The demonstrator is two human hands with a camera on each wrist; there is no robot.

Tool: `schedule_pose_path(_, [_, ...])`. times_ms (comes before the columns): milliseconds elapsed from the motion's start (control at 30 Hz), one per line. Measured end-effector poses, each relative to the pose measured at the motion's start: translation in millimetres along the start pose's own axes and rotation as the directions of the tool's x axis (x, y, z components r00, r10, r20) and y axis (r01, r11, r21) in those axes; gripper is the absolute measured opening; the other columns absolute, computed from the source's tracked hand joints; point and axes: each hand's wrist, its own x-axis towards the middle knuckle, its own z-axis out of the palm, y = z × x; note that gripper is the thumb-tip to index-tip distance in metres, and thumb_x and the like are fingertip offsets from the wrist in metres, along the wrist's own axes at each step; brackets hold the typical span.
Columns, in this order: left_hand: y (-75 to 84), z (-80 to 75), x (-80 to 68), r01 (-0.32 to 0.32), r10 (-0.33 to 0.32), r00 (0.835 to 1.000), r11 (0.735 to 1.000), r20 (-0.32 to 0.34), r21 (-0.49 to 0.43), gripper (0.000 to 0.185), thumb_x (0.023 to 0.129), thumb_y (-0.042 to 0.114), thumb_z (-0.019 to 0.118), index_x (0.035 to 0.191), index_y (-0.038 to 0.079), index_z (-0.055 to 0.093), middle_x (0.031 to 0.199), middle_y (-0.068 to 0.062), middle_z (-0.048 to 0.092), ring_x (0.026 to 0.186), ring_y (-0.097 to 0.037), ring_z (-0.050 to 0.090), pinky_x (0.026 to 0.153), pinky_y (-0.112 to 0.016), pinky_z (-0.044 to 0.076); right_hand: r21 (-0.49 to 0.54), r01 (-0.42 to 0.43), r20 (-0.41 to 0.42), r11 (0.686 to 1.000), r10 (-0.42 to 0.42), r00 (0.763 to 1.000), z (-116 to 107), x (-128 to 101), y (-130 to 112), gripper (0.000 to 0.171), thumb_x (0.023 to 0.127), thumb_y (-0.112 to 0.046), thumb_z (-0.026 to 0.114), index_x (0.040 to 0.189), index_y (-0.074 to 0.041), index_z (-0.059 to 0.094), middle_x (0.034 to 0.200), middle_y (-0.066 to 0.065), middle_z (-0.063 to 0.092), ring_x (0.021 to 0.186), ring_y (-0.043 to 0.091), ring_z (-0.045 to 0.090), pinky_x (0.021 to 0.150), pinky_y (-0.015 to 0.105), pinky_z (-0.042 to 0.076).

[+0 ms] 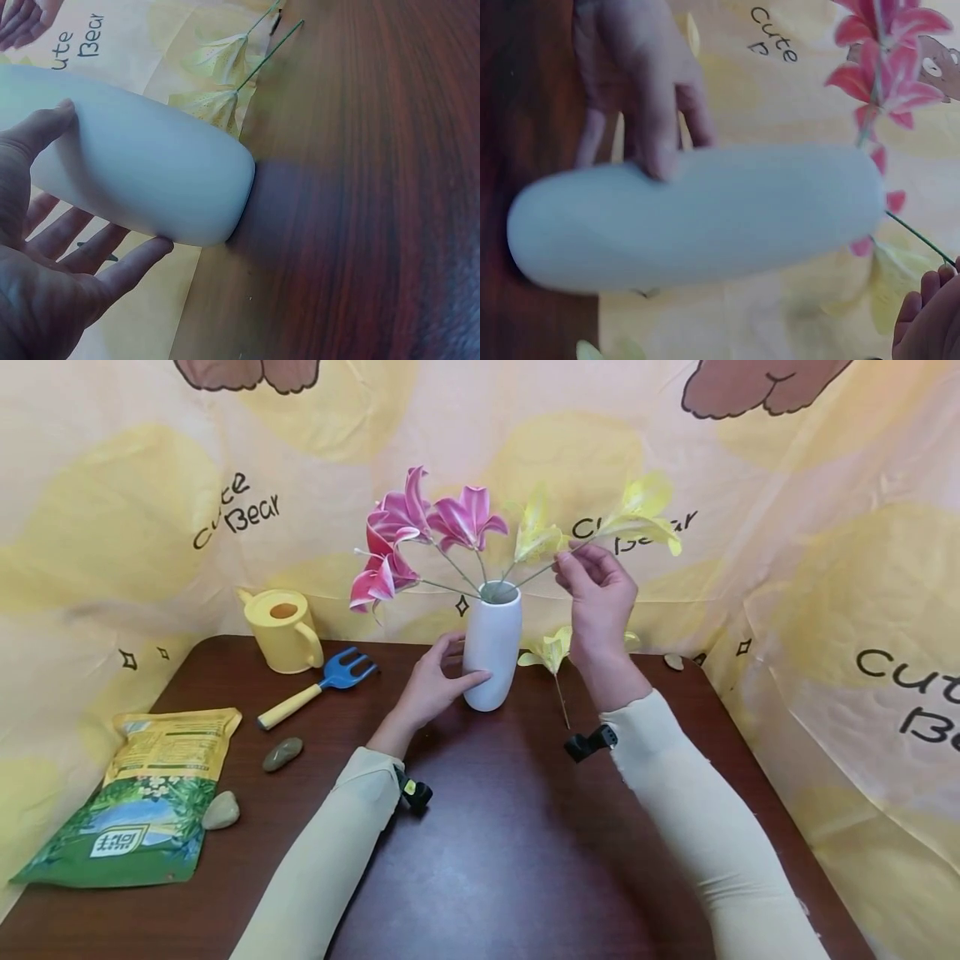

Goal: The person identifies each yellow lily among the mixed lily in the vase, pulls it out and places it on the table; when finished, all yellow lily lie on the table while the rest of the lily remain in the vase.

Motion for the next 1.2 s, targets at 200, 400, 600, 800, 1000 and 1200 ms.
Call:
schedule_pose_path(200, [0.6, 0.4, -0.1, -0.006, 0.006, 1.000, 1.000, -0.002, 0.011, 0.078, 0.096, 0.037, 0.091, 0.162, 0.020, 0.053, 0.159, -0.011, 0.065, 0.144, -0.035, 0.065, 0.123, -0.060, 0.053, 0.039, -0.003, 0.051, 0.999, 0.001, 0.999, -21.4, 11.6, -27.5, 0.014, 0.094, 0.008, 0.084, 0.106, 0.003, 0.078, 0.094, 0.007, 0.082, 0.078, 0.017, 0.079, 0.078, 0.028, 0.068])
schedule_pose_path(400, [-0.4, -0.1, 0.8, -0.002, 0.002, 1.000, 1.000, -0.004, 0.020, 0.079, 0.096, 0.040, 0.091, 0.162, 0.021, 0.053, 0.158, -0.011, 0.065, 0.144, -0.034, 0.064, 0.123, -0.060, 0.052, -0.059, -0.079, 0.176, 0.995, 0.088, 0.980, -59.1, 22.1, -42.6, 0.017, 0.097, 0.006, 0.082, 0.111, -0.001, 0.082, 0.096, 0.007, 0.085, 0.080, 0.017, 0.081, 0.080, 0.031, 0.070])
schedule_pose_path(600, [-1.8, 0.6, 1.3, -0.004, 0.004, 1.000, 1.000, -0.002, 0.024, 0.079, 0.095, 0.042, 0.091, 0.162, 0.022, 0.053, 0.159, -0.009, 0.065, 0.144, -0.033, 0.064, 0.123, -0.059, 0.053, -0.168, -0.183, 0.270, 0.969, 0.224, 0.936, -113.0, 28.7, -42.4, 0.019, 0.104, 0.004, 0.074, 0.114, -0.009, 0.084, 0.094, 0.005, 0.085, 0.080, 0.014, 0.081, 0.079, 0.027, 0.069])
schedule_pose_path(800, [-2.2, 1.5, 0.7, 0.001, -0.001, 1.000, 1.000, -0.005, 0.014, 0.079, 0.095, 0.042, 0.092, 0.161, 0.023, 0.054, 0.158, -0.009, 0.064, 0.144, -0.033, 0.064, 0.122, -0.061, 0.053, -0.332, -0.260, 0.237, 0.907, 0.347, 0.908, -172.0, 36.4, -32.6, 0.023, 0.107, -0.003, 0.074, 0.113, -0.023, 0.084, 0.095, -0.005, 0.086, 0.079, 0.007, 0.081, 0.068, 0.020, 0.065])
schedule_pose_path(1000, [-3.2, 1.0, -0.2, 0.009, -0.009, 1.000, 1.000, -0.006, 0.011, 0.078, 0.095, 0.042, 0.092, 0.161, 0.024, 0.054, 0.158, -0.009, 0.064, 0.145, -0.033, 0.064, 0.122, -0.060, 0.053, -0.434, -0.259, 0.212, 0.863, 0.377, 0.901, -222.0, 45.7, -22.5, 0.030, 0.107, -0.001, 0.072, 0.116, -0.028, 0.081, 0.095, -0.009, 0.085, 0.078, 0.005, 0.080, 0.066, 0.020, 0.065])
schedule_pose_path(1200, [-2.6, 0.7, 0.6, 0.013, -0.013, 1.000, 1.000, -0.004, 0.010, 0.080, 0.095, 0.043, 0.092, 0.162, 0.024, 0.053, 0.159, -0.009, 0.063, 0.146, -0.033, 0.063, 0.123, -0.060, 0.053, -0.552, -0.291, 0.153, 0.781, 0.438, 0.886, -256.0, 50.1, -16.0, 0.029, 0.109, -0.004, 0.070, 0.113, -0.031, 0.079, 0.090, -0.016, 0.082, 0.076, 0.003, 0.079, 0.068, 0.022, 0.066])
